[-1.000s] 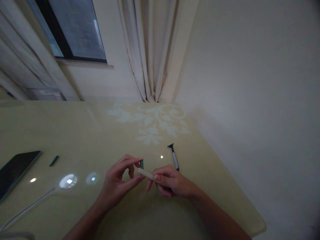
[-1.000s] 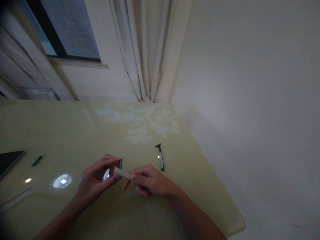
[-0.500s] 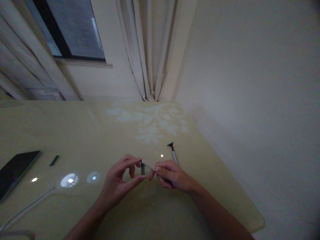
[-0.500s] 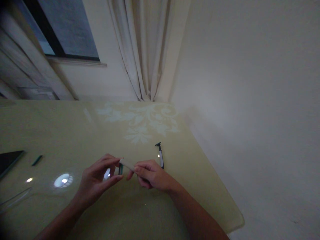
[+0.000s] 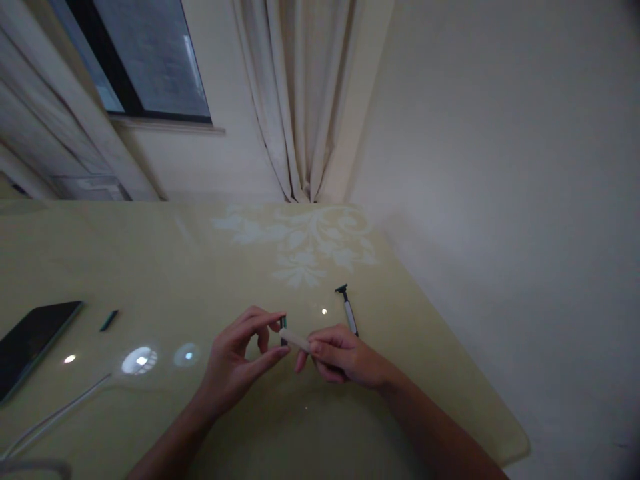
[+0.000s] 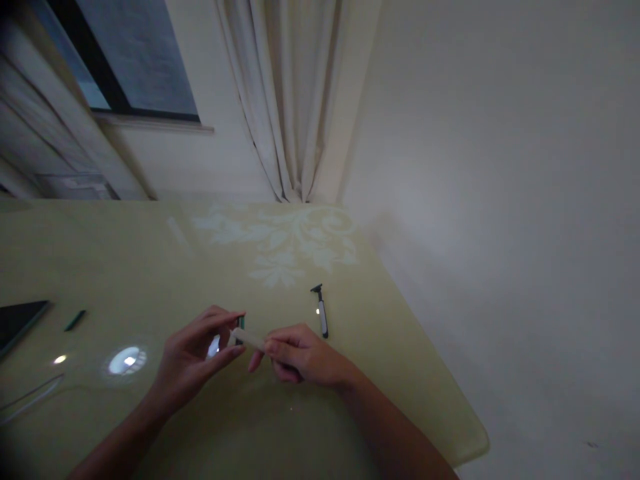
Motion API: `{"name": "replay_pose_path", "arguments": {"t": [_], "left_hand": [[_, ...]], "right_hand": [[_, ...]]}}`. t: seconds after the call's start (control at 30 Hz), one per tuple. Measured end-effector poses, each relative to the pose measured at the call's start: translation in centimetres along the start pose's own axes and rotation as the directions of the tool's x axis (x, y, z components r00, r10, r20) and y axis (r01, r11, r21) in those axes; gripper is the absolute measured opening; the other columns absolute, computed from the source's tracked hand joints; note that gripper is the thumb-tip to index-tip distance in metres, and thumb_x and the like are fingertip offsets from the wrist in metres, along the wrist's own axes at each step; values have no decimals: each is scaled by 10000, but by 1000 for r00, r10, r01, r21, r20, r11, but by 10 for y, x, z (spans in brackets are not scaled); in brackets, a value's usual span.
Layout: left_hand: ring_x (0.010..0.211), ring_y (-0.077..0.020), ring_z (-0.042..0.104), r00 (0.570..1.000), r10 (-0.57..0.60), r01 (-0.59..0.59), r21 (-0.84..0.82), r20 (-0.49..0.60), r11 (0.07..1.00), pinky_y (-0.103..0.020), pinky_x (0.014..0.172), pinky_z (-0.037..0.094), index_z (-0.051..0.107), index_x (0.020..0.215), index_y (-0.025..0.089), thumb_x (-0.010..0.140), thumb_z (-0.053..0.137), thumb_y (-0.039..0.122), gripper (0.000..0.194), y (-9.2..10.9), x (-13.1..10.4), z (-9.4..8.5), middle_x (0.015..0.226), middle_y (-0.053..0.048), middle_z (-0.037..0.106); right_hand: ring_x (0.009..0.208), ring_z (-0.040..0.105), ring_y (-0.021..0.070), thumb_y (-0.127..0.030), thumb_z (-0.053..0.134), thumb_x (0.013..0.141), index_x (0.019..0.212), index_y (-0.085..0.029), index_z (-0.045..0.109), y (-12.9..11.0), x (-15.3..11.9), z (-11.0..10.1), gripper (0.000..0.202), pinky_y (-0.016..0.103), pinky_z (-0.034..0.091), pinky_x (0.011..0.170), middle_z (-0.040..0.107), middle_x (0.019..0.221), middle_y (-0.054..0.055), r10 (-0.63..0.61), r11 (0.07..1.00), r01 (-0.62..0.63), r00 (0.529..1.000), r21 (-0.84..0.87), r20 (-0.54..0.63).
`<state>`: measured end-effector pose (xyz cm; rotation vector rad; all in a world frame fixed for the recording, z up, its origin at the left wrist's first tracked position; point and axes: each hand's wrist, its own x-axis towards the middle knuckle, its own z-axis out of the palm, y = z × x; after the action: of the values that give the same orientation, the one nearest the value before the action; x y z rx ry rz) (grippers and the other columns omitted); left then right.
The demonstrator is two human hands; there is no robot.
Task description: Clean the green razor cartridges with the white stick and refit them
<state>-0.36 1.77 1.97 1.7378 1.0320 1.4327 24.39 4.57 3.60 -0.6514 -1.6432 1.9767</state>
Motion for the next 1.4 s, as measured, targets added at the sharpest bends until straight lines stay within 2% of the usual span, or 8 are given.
{"name": "replay_pose_path", "arguments": {"t": [0.13,0.27,0.6,0.77,0.97,1.13,1.3,1.4], "left_hand": [[736,-155,622,1000,14,-14,7,19,1000,-293,695,530,783,1263,294,870,870,238,407,-1,-1,0,925,-32,682],[743,-157,619,1000,21,-21,-8,10,1000,-288,683,526,787,1252,291,884,860,246,379,-2,0,0,916,-32,665],[750,-145,610,999,11,-11,3,31,1000,-273,685,523,775,1270,299,885,855,227,400,-7,-3,-1,942,-27,669],[755,-149,622,1000,7,-7,-5,25,1000,-287,710,531,770,1280,293,875,858,209,422,-5,-2,0,944,-31,675],[741,-144,619,1000,5,-5,-21,13,1000,-276,680,525,784,1259,296,871,859,202,407,-5,-2,0,957,-31,674],[741,-145,613,1000,9,-9,-2,20,1000,-277,690,522,779,1275,300,864,869,207,431,-5,-2,0,924,-22,672],[786,-156,618,998,14,-13,-13,58,1000,-282,707,523,766,1299,319,908,832,221,409,-8,-4,0,964,-33,671],[779,-158,612,999,2,1,-50,49,999,-284,701,527,763,1297,318,884,861,231,433,-8,-5,1,954,-29,657]], "right_hand": [[415,323,67,-565,567,1077,999,-118,755,0,0,-1,492,207,254,451,426,506,-98,-14,1000,15,999,17,-43],[430,337,68,-572,562,1080,1012,-116,743,0,-1,1,495,213,268,469,449,528,-90,9,1000,-9,1000,2,24],[487,277,77,-586,577,1071,952,-141,659,3,3,5,468,220,221,471,379,586,-97,-7,997,4,999,71,49],[466,245,76,-585,568,1076,914,-147,636,6,4,4,471,232,193,455,362,558,-104,-42,995,44,999,88,-23],[460,248,71,-623,605,1042,889,-152,625,5,4,7,495,231,189,454,358,552,-107,6,993,-10,999,115,35],[472,252,72,-627,595,1045,859,-167,590,4,3,10,495,228,194,454,369,573,-100,8,993,-5,1000,121,-24],[466,252,71,-624,619,1033,866,-159,615,4,2,11,494,226,202,452,353,563,-104,32,988,-41,997,151,65],[448,208,66,-646,619,1022,854,-171,593,4,2,10,505,228,160,434,341,549,-115,20,982,-20,1000,186,1]]}}
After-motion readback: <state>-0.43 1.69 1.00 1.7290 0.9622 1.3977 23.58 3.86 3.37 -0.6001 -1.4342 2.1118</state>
